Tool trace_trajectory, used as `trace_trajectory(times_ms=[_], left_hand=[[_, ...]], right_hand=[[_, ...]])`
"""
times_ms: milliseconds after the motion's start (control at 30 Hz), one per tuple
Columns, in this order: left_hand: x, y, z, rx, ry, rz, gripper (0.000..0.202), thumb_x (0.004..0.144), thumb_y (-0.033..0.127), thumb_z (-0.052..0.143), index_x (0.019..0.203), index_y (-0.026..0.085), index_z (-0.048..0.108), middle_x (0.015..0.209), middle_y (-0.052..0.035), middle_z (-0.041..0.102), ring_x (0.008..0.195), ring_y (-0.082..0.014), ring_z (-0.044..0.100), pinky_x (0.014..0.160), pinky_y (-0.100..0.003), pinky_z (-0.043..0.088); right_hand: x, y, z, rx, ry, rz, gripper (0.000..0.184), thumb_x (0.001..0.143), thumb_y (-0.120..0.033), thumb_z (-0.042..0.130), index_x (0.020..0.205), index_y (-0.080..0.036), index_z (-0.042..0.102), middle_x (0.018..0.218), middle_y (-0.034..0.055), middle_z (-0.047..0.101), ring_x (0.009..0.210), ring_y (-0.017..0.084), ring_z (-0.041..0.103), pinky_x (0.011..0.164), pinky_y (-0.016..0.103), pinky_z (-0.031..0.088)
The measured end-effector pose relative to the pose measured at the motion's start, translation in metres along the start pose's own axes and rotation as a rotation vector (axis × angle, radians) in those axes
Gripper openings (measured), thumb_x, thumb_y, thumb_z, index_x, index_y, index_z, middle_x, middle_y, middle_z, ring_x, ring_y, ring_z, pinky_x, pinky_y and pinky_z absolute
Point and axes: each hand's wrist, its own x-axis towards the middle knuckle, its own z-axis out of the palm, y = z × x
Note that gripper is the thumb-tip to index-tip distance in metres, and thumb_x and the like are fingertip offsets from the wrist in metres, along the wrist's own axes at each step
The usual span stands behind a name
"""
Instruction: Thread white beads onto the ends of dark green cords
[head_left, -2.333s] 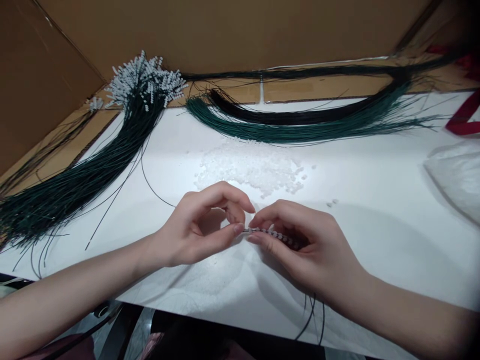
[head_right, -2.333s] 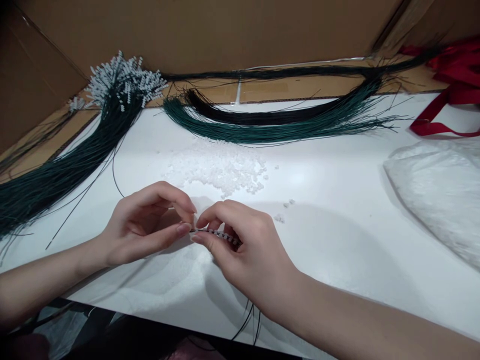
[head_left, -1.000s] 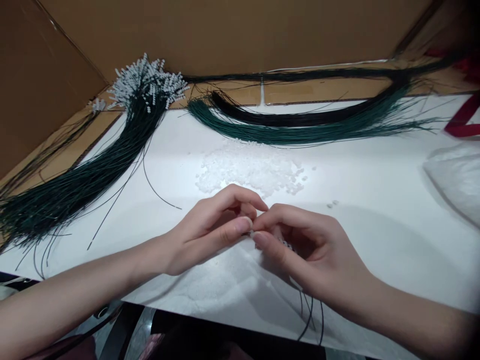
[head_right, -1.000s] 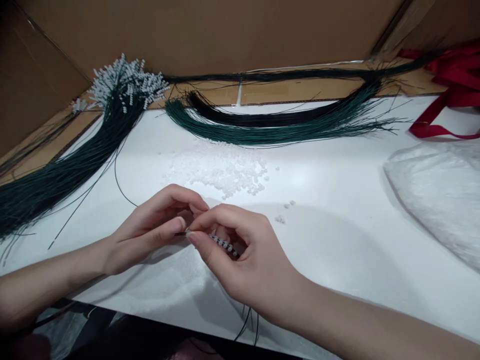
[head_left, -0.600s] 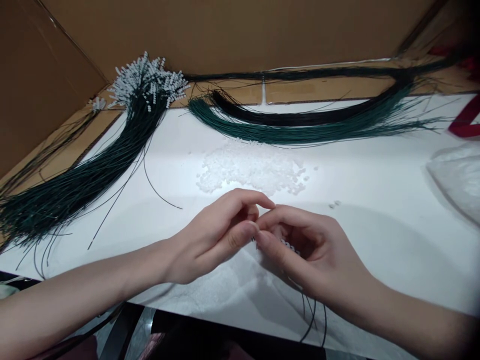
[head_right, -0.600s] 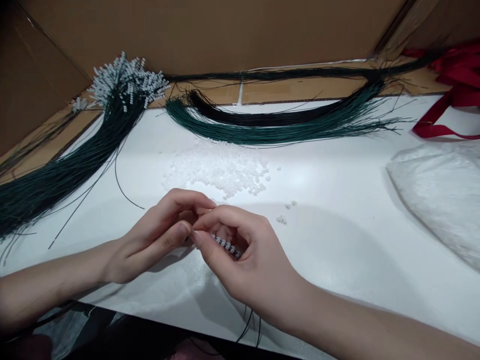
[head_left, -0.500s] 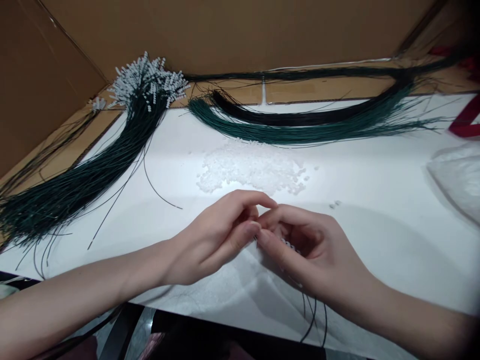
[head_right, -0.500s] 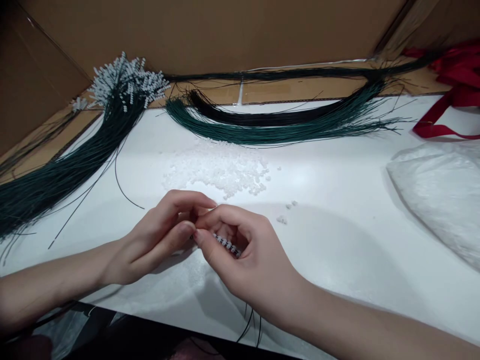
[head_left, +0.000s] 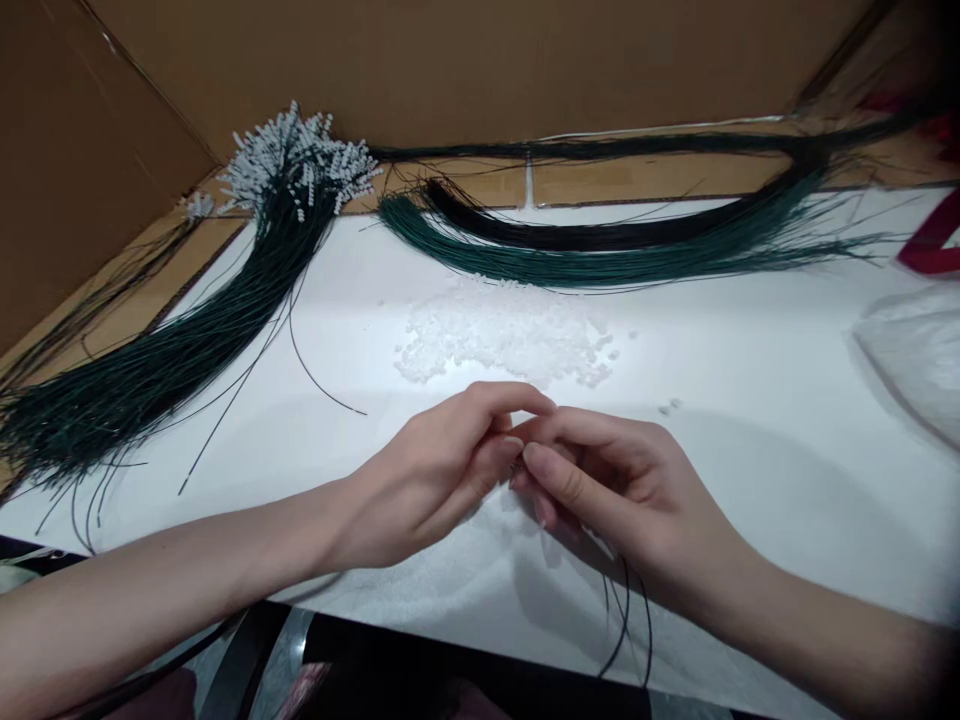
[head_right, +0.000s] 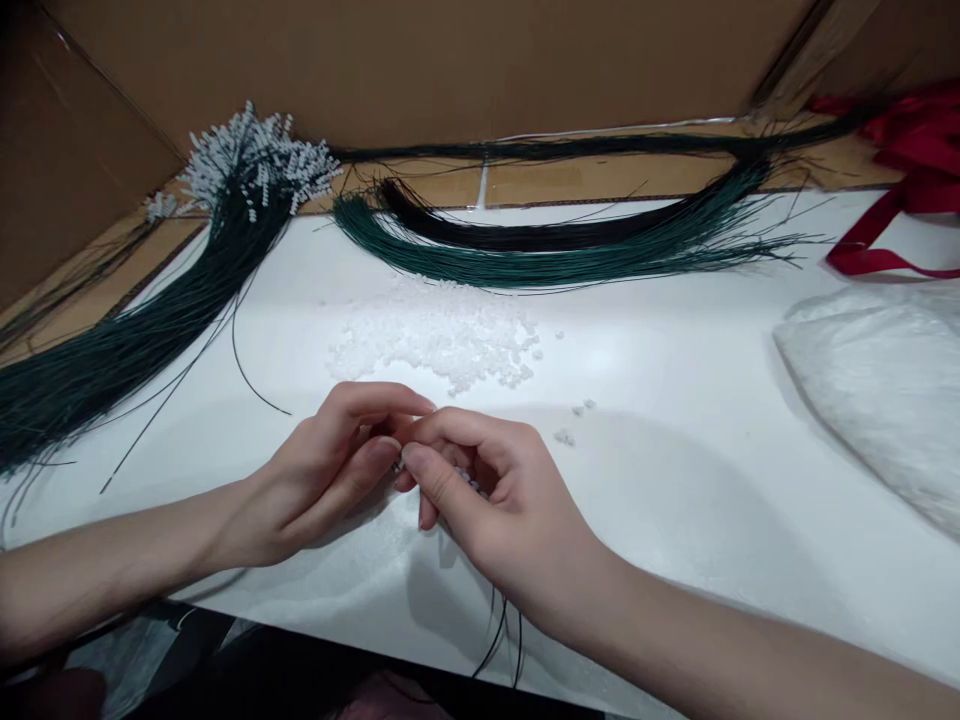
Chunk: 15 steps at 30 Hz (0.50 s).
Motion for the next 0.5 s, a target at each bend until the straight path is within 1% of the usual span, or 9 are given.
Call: trace_trajectory(times_ms=[67, 167, 333, 500], left_hand=[[-0.0006, -0.0011, -0.0001, -0.009, -0.012, 0.004, 0.027, 0.102, 0.026, 0.035, 0.129, 0.026, 0.037, 0.094, -0.0063, 0.056, 0.082, -0.0168, 0.055, 0.072, -0.032, 0.047], [-0.0008, -0.0017, 0.0, -0.03, -0.016, 0.012, 0.028, 0.102, 0.024, 0.034, 0.13, 0.027, 0.036, 0.089, -0.0047, 0.056, 0.081, -0.0164, 0.057, 0.071, -0.031, 0.047], [-0.0007, -0.0025, 0.0007, -0.029, -0.013, 0.013, 0.028, 0.102, 0.027, 0.035, 0.13, 0.025, 0.036, 0.085, -0.0044, 0.055, 0.078, -0.0163, 0.057, 0.072, -0.032, 0.047], [-0.002, -0.0033, 0.0036, -0.066, 0.023, 0.022, 0.029, 0.102, 0.029, 0.035, 0.13, 0.025, 0.037, 0.083, -0.0044, 0.055, 0.074, -0.0158, 0.056, 0.068, -0.03, 0.047]], right_hand=[[-0.0005, 0.0011, -0.0005, 0.02, -0.007, 0.004, 0.021, 0.095, -0.031, 0.055, 0.08, -0.016, 0.062, 0.062, 0.0, 0.056, 0.057, 0.01, 0.049, 0.051, 0.024, 0.037], [0.0002, 0.0012, 0.0004, 0.028, 0.005, 0.003, 0.016, 0.094, -0.026, 0.056, 0.083, -0.017, 0.063, 0.062, -0.0004, 0.057, 0.055, 0.01, 0.049, 0.052, 0.024, 0.039], [0.0035, -0.0017, 0.0031, 0.053, 0.039, -0.014, 0.01, 0.09, -0.02, 0.059, 0.082, -0.017, 0.063, 0.059, -0.002, 0.059, 0.053, 0.009, 0.052, 0.051, 0.021, 0.043], [0.0049, -0.0026, 0.0038, 0.099, 0.054, -0.007, 0.005, 0.087, -0.017, 0.063, 0.082, -0.017, 0.062, 0.06, -0.0019, 0.063, 0.052, 0.009, 0.058, 0.051, 0.021, 0.049]])
